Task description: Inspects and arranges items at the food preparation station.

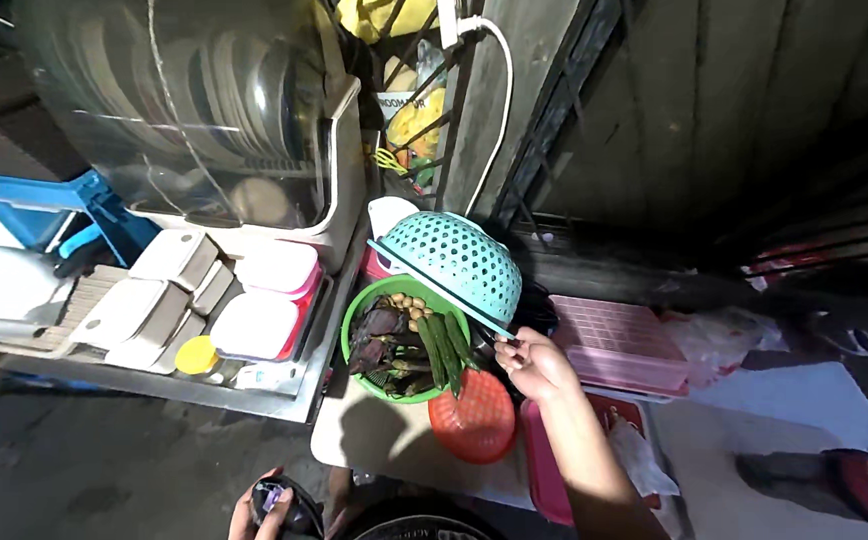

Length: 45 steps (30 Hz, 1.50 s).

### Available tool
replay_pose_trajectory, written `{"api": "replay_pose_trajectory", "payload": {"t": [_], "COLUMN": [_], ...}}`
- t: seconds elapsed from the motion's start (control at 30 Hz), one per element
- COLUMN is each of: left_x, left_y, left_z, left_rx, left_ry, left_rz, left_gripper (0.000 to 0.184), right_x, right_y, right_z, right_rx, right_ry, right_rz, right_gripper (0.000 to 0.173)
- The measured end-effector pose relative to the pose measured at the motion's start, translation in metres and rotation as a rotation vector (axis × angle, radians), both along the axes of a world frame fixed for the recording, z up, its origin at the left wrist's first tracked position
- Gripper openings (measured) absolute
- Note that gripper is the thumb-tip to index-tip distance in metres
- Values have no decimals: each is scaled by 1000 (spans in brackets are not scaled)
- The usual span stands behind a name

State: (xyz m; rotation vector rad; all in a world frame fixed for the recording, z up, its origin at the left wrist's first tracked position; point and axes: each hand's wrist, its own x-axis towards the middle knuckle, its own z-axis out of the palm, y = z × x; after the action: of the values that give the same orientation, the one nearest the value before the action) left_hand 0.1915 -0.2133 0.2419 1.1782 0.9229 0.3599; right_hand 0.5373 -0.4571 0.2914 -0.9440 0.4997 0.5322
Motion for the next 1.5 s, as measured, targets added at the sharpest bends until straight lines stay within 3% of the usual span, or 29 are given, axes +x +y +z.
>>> {"api": "replay_pose_trajectory", "payload": {"t": [0.43,0.6,0.73,0.83,0.93,1.1,1.23,1.4,1.43,1.5], "left_x": [2,8,10,13,15,21,24,21,20,18], "left_y": [-17,-14,-10,-11,-11,-15,-18,-17,-17,-17], "left_z": [14,5,-3,0,4,8,12,13,14,12], "left_rx": [-14,29,21,-9,-3,-10,10,-1,1,7], "left_ry": [-63,-58,-67,-68,-58,-84,-95,-99,-100,-96], "left_rz": [-39,-84,-150,-153,-149,-145,-178,-166,-158,-142], "left_gripper": [49,50,53,53,53,49,48,48,47,47], "right_x": [0,11,22,28,30,41,49,43,39,26], "right_y": [-16,-69,-132,-183,-211,-238,-242,-231,-230,-224], "right_z": [-5,12,18,4,-19,-88,-139,-152,-151,-146], "right_rx": [48,-21,-283,-625,-960,-1229,-1181,-901,-917,-1142], "right_ry": [16,-91,-245,-348,-377,-332,-283,-156,-120,-123], "right_rz": [-4,-154,-374,-463,-486,-607,-627,-498,-461,-433], "right_gripper": [27,23,17,9,33,52,61,60,60,69]}}
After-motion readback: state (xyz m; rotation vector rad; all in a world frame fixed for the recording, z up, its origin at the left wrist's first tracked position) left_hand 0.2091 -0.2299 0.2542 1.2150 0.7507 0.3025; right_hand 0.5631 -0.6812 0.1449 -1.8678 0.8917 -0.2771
